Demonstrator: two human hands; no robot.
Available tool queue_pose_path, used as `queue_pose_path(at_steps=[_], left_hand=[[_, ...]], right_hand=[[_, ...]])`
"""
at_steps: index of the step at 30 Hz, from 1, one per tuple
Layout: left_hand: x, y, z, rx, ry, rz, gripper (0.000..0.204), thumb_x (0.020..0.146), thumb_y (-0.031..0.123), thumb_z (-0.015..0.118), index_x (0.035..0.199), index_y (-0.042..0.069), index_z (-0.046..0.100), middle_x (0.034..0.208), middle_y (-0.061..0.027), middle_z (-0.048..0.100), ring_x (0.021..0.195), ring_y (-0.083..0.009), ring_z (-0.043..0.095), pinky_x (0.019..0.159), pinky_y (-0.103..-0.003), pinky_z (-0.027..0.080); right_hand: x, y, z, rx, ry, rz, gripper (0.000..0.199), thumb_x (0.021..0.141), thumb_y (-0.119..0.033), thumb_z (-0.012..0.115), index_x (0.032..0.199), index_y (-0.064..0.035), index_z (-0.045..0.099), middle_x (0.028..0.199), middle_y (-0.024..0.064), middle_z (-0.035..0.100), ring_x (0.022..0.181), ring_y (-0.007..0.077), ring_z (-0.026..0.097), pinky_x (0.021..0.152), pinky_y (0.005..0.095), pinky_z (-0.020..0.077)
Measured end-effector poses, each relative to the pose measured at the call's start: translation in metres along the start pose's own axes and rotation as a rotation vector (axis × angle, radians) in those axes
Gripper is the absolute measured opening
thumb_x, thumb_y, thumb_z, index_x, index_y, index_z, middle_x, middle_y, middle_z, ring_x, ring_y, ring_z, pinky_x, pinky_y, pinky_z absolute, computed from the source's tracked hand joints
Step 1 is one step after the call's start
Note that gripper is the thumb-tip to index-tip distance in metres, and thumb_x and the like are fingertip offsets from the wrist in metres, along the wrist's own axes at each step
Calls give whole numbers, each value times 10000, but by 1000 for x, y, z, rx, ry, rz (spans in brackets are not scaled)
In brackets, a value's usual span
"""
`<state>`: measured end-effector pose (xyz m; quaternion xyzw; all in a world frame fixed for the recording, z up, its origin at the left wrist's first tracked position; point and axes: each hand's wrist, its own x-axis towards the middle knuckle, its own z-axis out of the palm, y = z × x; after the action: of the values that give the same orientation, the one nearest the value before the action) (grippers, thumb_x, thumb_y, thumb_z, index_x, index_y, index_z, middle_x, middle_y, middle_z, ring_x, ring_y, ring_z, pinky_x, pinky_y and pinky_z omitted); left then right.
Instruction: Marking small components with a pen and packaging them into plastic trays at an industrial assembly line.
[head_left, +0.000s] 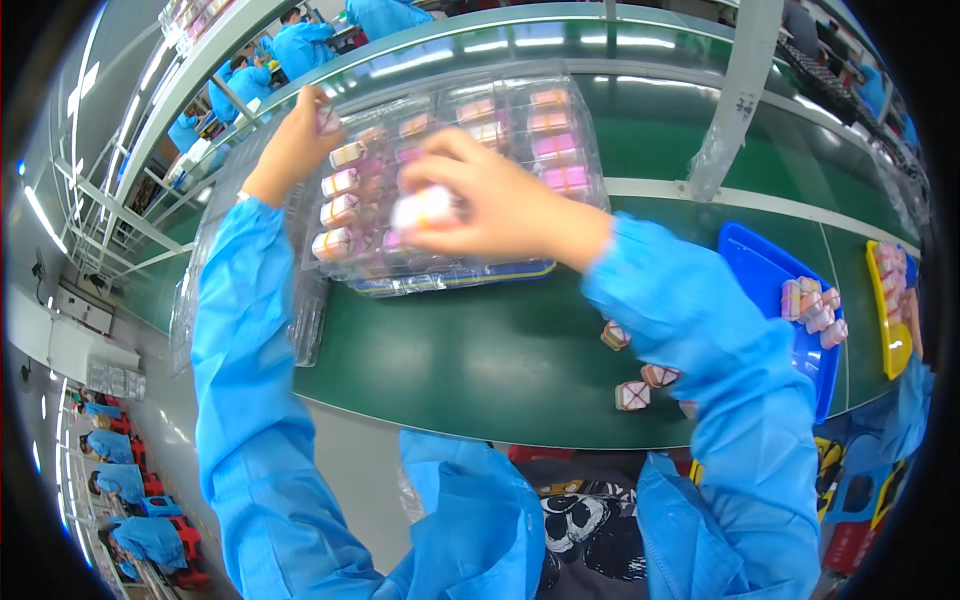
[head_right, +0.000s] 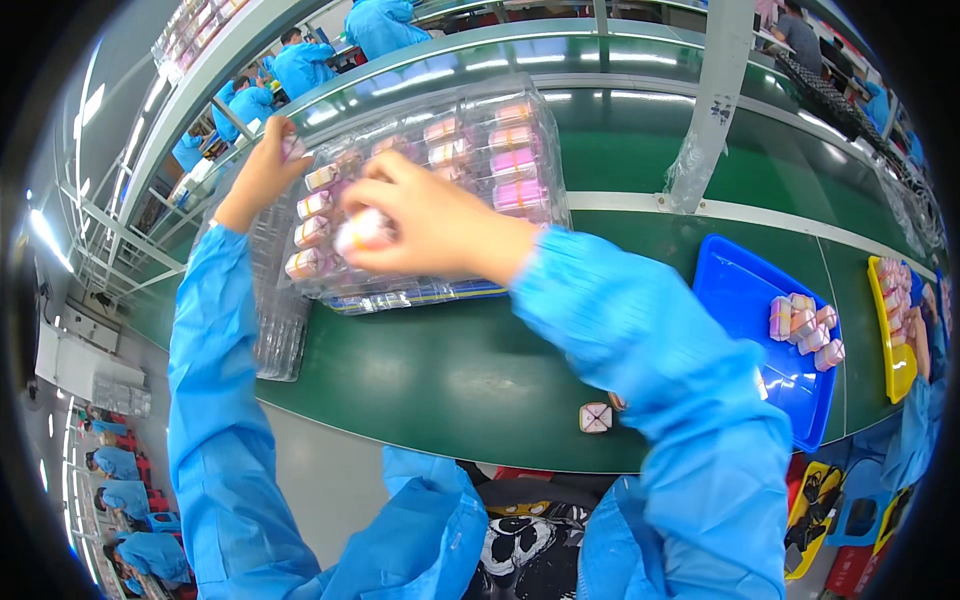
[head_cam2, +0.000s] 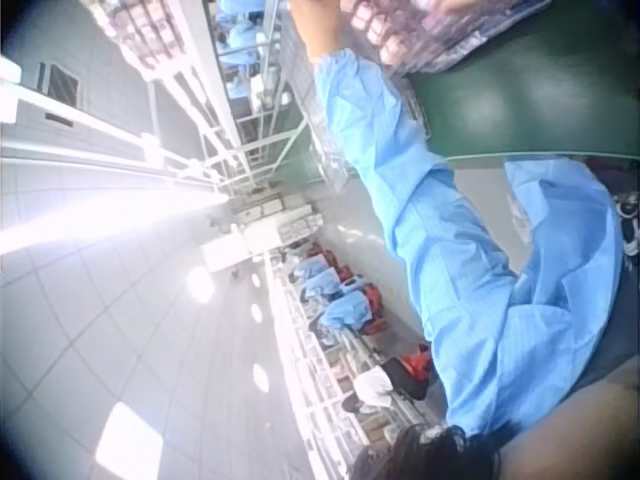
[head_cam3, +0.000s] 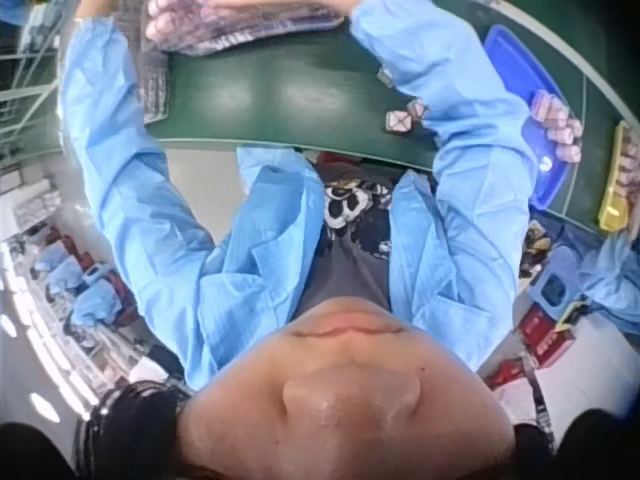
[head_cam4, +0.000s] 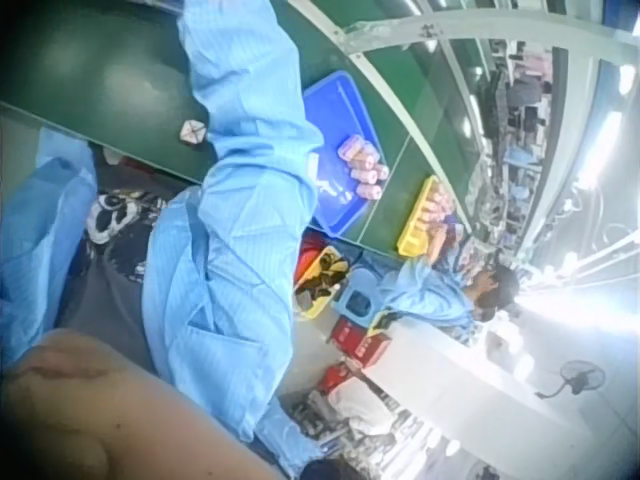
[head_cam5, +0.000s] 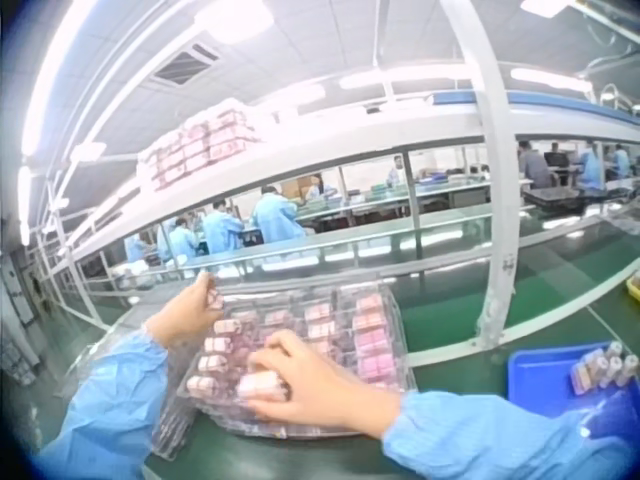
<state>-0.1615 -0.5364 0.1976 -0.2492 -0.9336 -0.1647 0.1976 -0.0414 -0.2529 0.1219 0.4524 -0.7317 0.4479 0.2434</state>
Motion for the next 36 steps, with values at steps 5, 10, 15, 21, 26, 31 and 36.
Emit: queue_pose_path(at_steps=[5,10,15,21,26,31,36], left_hand=[[50,-1,69,-9,-199,119,586,767,240,802,1198,53,453,1065,-197,578,1037,-324,585,873,-408,465],[28,-21,110,141,-160,98,514,853,441,701,1193,94,533,1101,-221,603,1050,-405,578,929,-454,450],[26,-6,112,-66,-48,126,300,940,288,624,1133,61,590,1083,-172,592,992,-310,555,879,-416,437],[26,11,132,133,-78,136,433,956,428,565,1311,181,567,1296,-173,556,1202,-412,484,991,-496,405],[1,8,119,495,38,159,537,960,485,533,1426,224,479,1441,-161,477,1355,-396,394,1093,-509,343],[-24,79,47,-170,-63,-139,501,991,426,524,1354,82,550,1373,-166,552,1278,-255,518,1023,-412,418],[-67,52,73,-65,-179,-49,512,986,410,536,1315,18,565,1299,-186,591,1229,-284,541,1027,-375,402]], right_hand=[[42,44,80,-217,-42,56,534,769,-362,787,1203,-105,613,1160,181,525,1086,382,551,903,461,476],[26,43,91,-489,-309,211,662,824,-583,637,1345,-184,555,1247,164,539,1192,367,495,1052,564,320],[15,35,86,-568,-291,115,561,887,-488,514,1341,-163,575,1379,195,480,1275,439,427,1090,688,220],[3,27,91,-658,-232,138,597,874,-462,547,1376,-138,534,1410,189,464,1251,460,430,1093,681,231],[-19,9,-1,-497,-109,-22,431,797,-306,687,1182,-124,618,1356,139,531,1189,366,521,998,551,383],[-85,-10,-117,-248,114,298,176,899,-158,628,985,-12,676,938,105,687,838,248,664,750,340,527],[-133,-26,-147,-167,-202,667,235,882,-198,657,992,9,669,955,139,687,889,265,659,809,344,520]])
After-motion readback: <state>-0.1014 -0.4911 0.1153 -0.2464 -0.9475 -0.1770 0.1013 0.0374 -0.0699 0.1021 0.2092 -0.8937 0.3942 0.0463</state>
